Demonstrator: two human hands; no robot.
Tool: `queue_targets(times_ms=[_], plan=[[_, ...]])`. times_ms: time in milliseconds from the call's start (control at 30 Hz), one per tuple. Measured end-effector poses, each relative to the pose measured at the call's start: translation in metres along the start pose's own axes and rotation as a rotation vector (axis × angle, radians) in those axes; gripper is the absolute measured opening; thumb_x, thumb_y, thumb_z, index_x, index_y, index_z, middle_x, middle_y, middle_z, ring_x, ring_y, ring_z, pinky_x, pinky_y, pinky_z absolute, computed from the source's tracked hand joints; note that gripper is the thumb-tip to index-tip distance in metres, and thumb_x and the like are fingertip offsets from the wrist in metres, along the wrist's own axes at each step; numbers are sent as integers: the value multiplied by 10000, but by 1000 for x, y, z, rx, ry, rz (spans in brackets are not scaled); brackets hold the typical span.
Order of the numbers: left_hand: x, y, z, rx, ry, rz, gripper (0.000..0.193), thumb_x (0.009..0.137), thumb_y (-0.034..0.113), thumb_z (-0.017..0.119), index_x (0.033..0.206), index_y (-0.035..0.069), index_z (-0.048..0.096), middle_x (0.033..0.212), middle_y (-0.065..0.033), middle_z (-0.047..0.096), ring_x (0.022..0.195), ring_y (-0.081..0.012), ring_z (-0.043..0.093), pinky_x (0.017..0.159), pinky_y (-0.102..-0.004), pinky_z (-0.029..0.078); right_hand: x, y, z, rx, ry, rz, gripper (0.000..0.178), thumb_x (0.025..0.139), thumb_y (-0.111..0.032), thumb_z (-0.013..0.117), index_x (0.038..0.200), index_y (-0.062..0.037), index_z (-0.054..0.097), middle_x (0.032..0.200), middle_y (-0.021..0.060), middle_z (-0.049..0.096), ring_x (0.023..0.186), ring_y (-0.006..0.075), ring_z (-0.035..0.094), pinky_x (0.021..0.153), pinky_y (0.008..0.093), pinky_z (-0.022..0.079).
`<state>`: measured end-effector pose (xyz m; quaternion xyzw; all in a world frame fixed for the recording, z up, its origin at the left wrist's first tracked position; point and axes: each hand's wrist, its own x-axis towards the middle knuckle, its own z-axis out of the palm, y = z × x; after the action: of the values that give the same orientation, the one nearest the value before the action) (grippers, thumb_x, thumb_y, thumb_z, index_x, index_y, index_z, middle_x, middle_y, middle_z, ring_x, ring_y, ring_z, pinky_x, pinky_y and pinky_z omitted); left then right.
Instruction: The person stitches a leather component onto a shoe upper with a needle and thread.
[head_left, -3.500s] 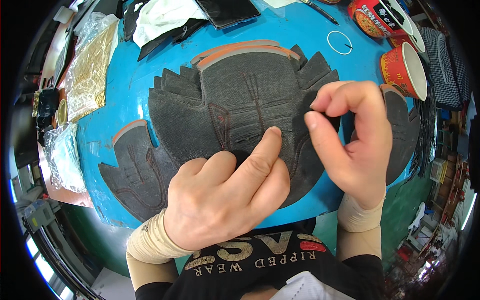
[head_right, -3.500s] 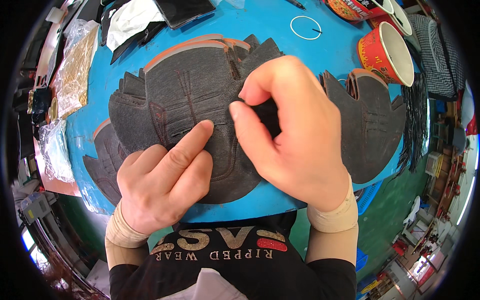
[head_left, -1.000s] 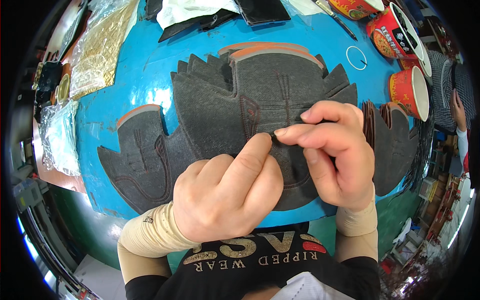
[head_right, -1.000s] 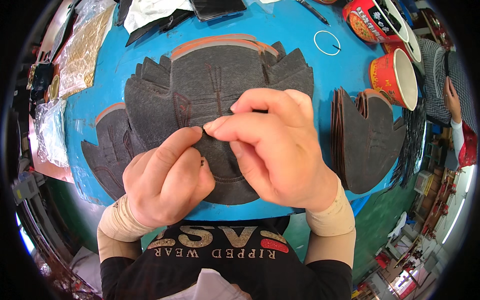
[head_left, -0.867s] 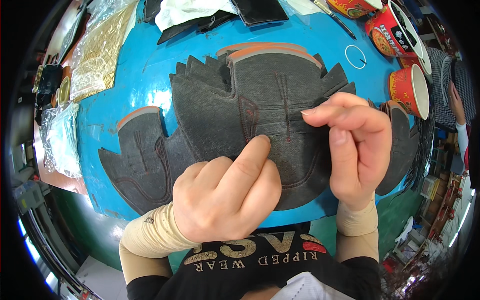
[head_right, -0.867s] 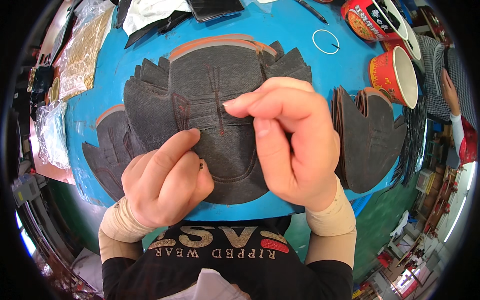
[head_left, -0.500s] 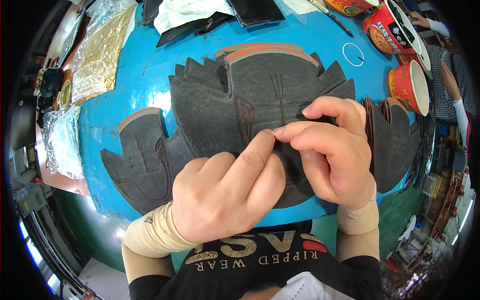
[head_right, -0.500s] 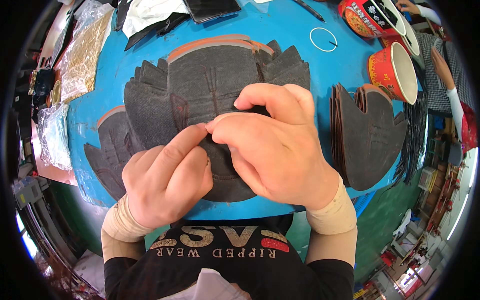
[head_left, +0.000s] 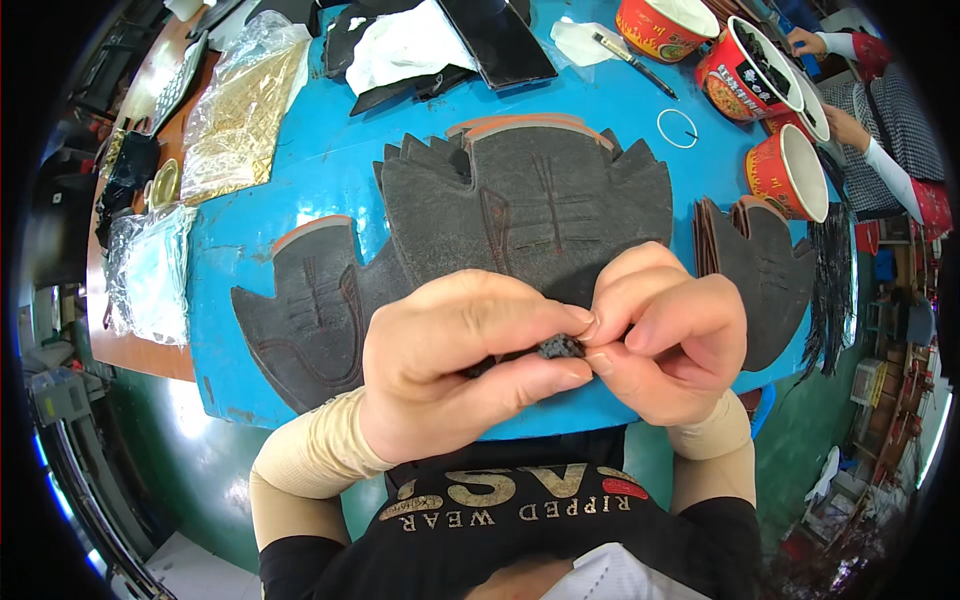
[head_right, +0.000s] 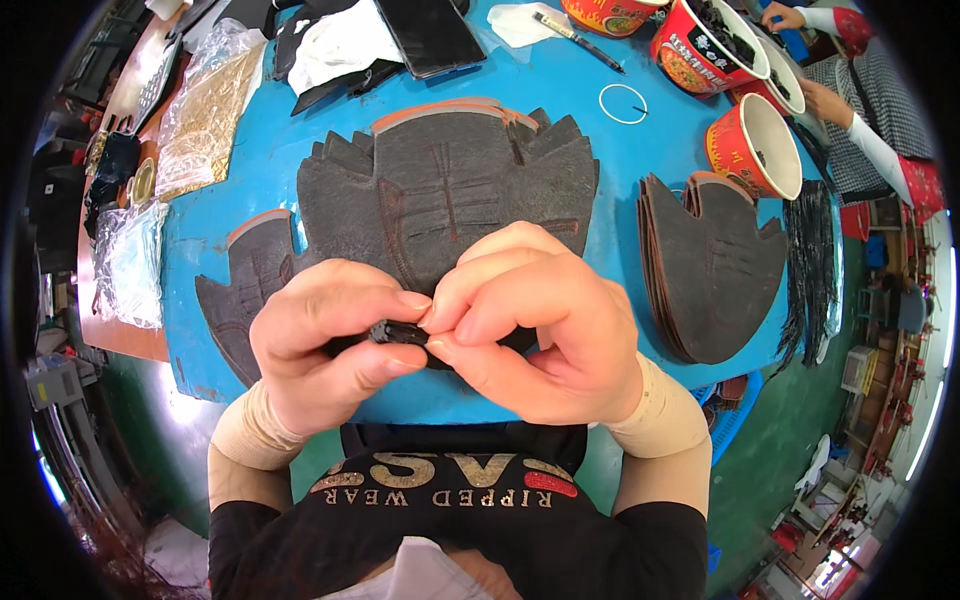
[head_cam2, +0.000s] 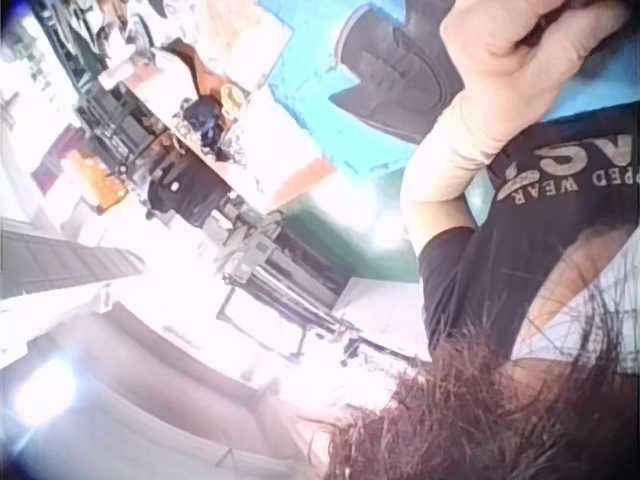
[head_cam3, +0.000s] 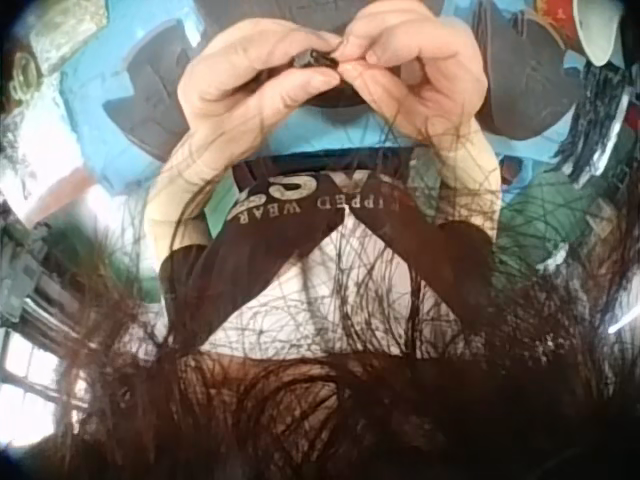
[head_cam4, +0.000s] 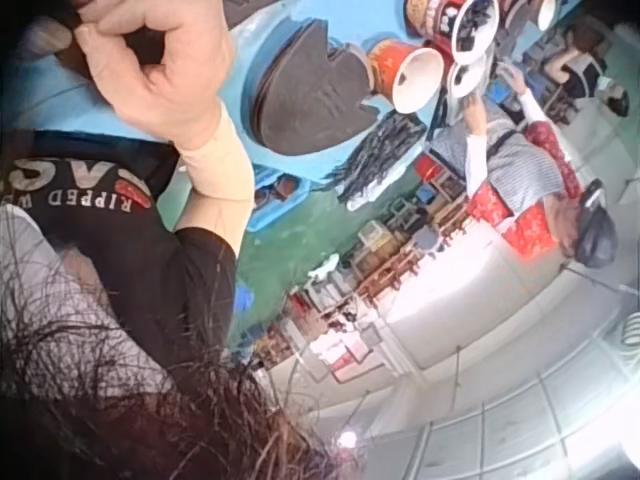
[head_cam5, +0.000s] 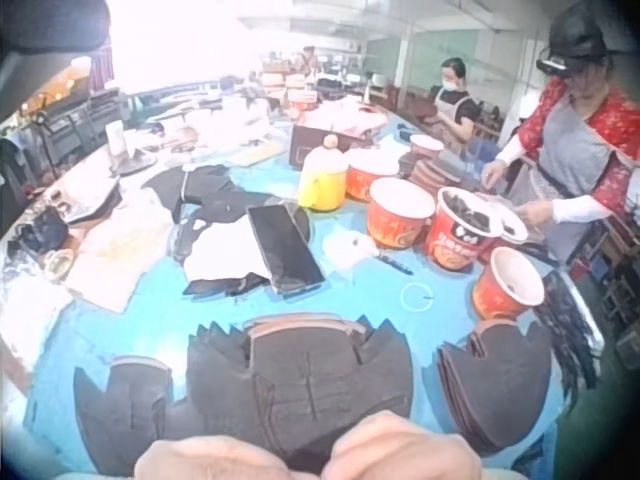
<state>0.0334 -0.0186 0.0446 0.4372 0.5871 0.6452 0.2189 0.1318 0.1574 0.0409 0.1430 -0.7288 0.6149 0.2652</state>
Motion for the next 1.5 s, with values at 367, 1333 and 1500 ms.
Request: queue_targets(times_ms=[367, 1333, 1500], plan=[[4, -3, 4, -684, 64, -413, 526, 1024, 428, 369, 1305, -6, 464, 1167, -145, 569, 822, -163, 559, 713, -278, 474, -6, 7, 9, -171, 179, -58, 306, 751, 110, 700, 947, -53, 531, 900, 100, 633, 858, 217, 601, 745, 313, 489], [-6, -24, 21, -216, 192, 161, 931, 819, -171, 559, 1510, 95, -5, 1120, -182, 612, 1027, -206, 617, 903, -313, 500, -5, 6, 9, -352, 159, -72, 248, 698, 19, 785, 866, -89, 638, 883, 3, 696, 845, 193, 593, 760, 294, 436], [-6, -24, 20, -244, 203, 168, 987, 798, -55, 707, 1495, 46, 14, 947, -106, 618, 935, -155, 609, 875, -290, 470, -8, 7, 8, -79, 34, 86, 272, 781, 77, 711, 936, -59, 534, 881, 82, 662, 913, 167, 541, 809, 308, 437]])
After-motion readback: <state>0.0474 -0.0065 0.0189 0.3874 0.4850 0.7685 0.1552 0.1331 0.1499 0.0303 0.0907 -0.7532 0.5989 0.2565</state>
